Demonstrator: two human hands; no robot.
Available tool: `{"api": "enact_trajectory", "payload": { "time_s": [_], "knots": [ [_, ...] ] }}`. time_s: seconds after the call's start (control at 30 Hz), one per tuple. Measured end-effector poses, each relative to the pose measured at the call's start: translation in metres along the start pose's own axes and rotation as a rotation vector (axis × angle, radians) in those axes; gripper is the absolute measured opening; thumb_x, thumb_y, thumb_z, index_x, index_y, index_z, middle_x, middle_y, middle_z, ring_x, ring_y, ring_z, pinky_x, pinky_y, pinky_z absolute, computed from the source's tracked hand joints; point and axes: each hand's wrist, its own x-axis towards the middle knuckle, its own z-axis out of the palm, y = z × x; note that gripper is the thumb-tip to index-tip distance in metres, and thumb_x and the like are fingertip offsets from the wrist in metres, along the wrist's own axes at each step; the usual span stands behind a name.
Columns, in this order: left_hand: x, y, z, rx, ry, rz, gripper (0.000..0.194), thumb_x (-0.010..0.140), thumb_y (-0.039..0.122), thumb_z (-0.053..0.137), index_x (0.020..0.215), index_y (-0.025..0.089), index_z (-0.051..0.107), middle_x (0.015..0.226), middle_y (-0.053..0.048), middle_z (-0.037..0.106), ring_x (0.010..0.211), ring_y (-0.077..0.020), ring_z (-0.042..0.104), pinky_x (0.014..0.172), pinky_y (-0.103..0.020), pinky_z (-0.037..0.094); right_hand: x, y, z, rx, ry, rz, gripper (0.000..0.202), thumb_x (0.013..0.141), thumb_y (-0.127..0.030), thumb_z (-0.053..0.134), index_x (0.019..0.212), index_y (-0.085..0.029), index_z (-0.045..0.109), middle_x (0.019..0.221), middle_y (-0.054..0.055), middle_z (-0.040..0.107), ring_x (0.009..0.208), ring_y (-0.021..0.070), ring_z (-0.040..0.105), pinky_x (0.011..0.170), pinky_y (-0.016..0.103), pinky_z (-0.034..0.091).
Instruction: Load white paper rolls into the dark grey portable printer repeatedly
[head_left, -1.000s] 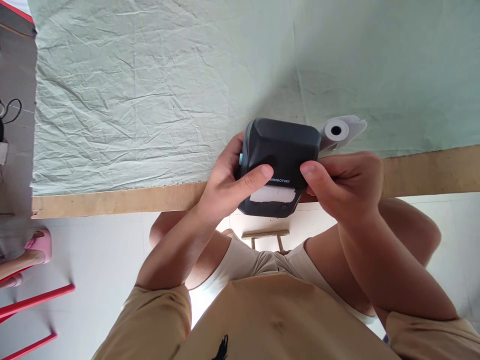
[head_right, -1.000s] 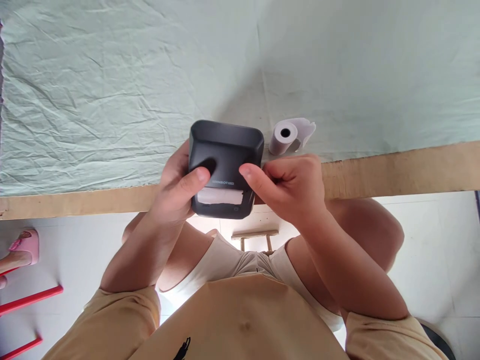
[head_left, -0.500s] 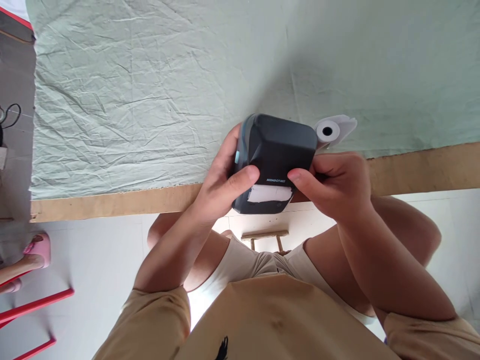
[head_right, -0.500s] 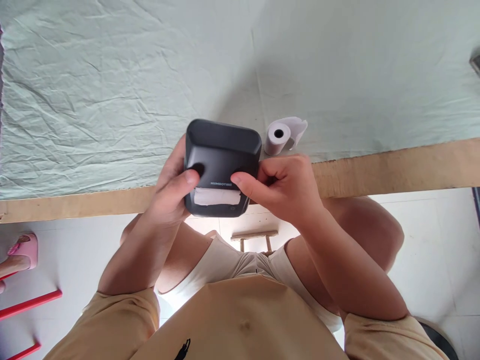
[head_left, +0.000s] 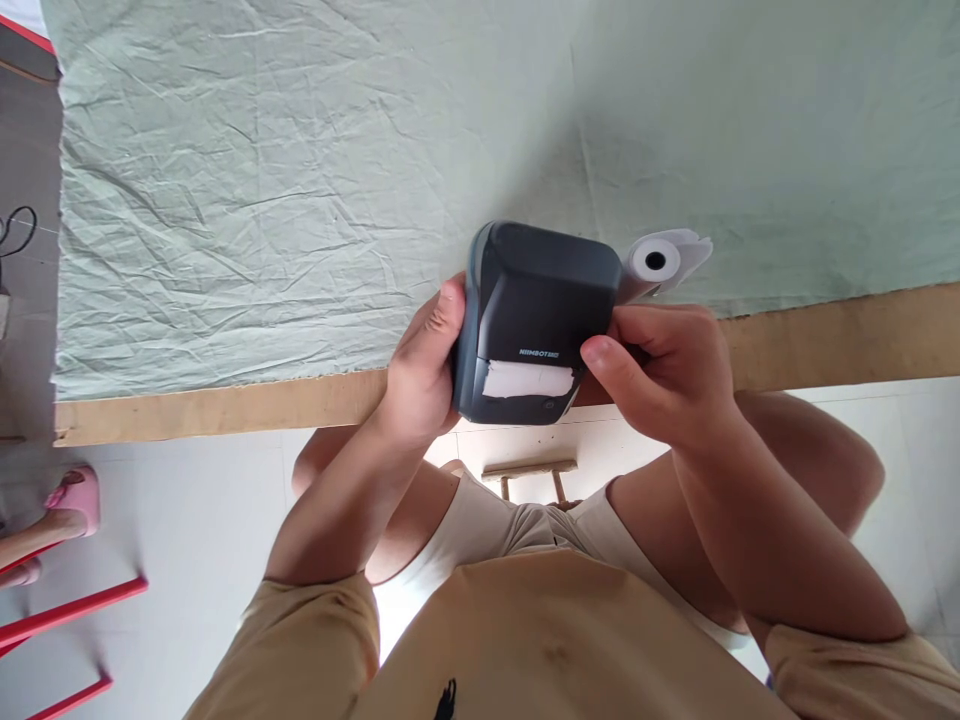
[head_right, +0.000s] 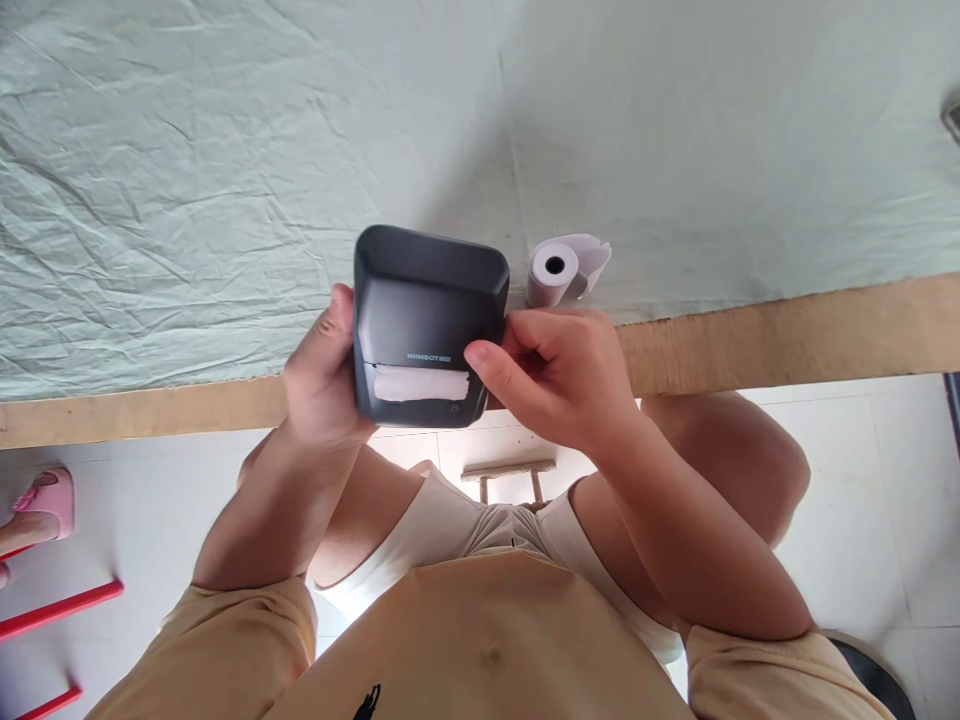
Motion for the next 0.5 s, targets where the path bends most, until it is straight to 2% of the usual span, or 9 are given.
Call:
{"api": "enact_trajectory", "payload": {
  "time_s": [0.07,0.13,0.2,0.3,0.43,0.5],
  "knots": [
    [-0.0005,0.0036,0.0012,-0.011,0.051,0.014,0.071,0.118,0.085,0.077,0.082,0.026,0.061,0.095,-0.008,0.080,0.138,-0.0417,0.091,0.107,-0.057,0.083,-0.0010,0.0015,-0.0006,0.025,-0.013,-0.014,0.066,0.115,-0.053,0.077,0.066,-0.025,0.043,0.054,-0.006,0.030,0.053,0.0095,0.026,0.051,0.031,0.026],
    [-0.0005,0.0048,0.0019,-0.020,0.104,0.039,0.071,0.119,0.075,0.082,0.076,0.026,0.054,0.088,-0.006,0.075,0.137,-0.0401,0.091,0.107,-0.055,0.083,-0.0019,0.0025,-0.0018,0.034,-0.021,-0.027,0.063,0.111,-0.051,0.084,0.066,-0.025,0.049,0.053,-0.007,0.037,0.052,0.0086,0.029,0.051,0.030,0.027],
    [-0.0001,0.0036,0.0027,-0.052,0.116,0.045,0.068,0.121,0.073,0.080,0.078,0.026,0.059,0.093,-0.006,0.080,0.140,-0.0397,0.090,0.110,-0.055,0.083,-0.0026,0.0033,-0.0032,0.017,-0.022,-0.023,0.060,0.104,-0.048,0.093,0.066,-0.025,0.053,0.053,-0.008,0.044,0.050,0.0079,0.033,0.049,0.029,0.025],
    [0.0010,0.0013,0.0050,-0.115,0.040,0.026,0.067,0.121,0.083,0.072,0.087,0.026,0.073,0.109,-0.009,0.089,0.146,-0.0416,0.088,0.114,-0.056,0.082,-0.0036,0.0046,-0.0044,-0.030,-0.017,-0.026,0.056,0.097,-0.042,0.101,0.066,-0.025,0.058,0.055,-0.007,0.054,0.050,0.0078,0.040,0.048,0.029,0.027],
    [0.0009,0.0023,0.0047,-0.094,-0.045,0.031,0.071,0.120,0.090,0.067,0.104,0.024,0.085,0.118,-0.012,0.091,0.145,-0.0423,0.087,0.116,-0.055,0.079,-0.0062,0.0021,-0.0030,-0.071,0.063,-0.168,0.059,0.105,-0.037,0.096,0.065,-0.023,0.056,0.053,-0.007,0.052,0.048,0.0073,0.038,0.048,0.030,0.025],
    [-0.0001,0.0025,-0.0004,-0.016,-0.069,0.043,0.065,0.120,0.087,0.071,0.110,0.025,0.087,0.115,-0.010,0.090,0.130,-0.0376,0.089,0.108,-0.050,0.078,-0.0073,-0.0020,-0.0013,-0.073,0.136,-0.242,0.060,0.108,-0.027,0.093,0.065,-0.022,0.051,0.052,-0.008,0.050,0.048,0.0060,0.034,0.047,0.030,0.020]
  ]
}}
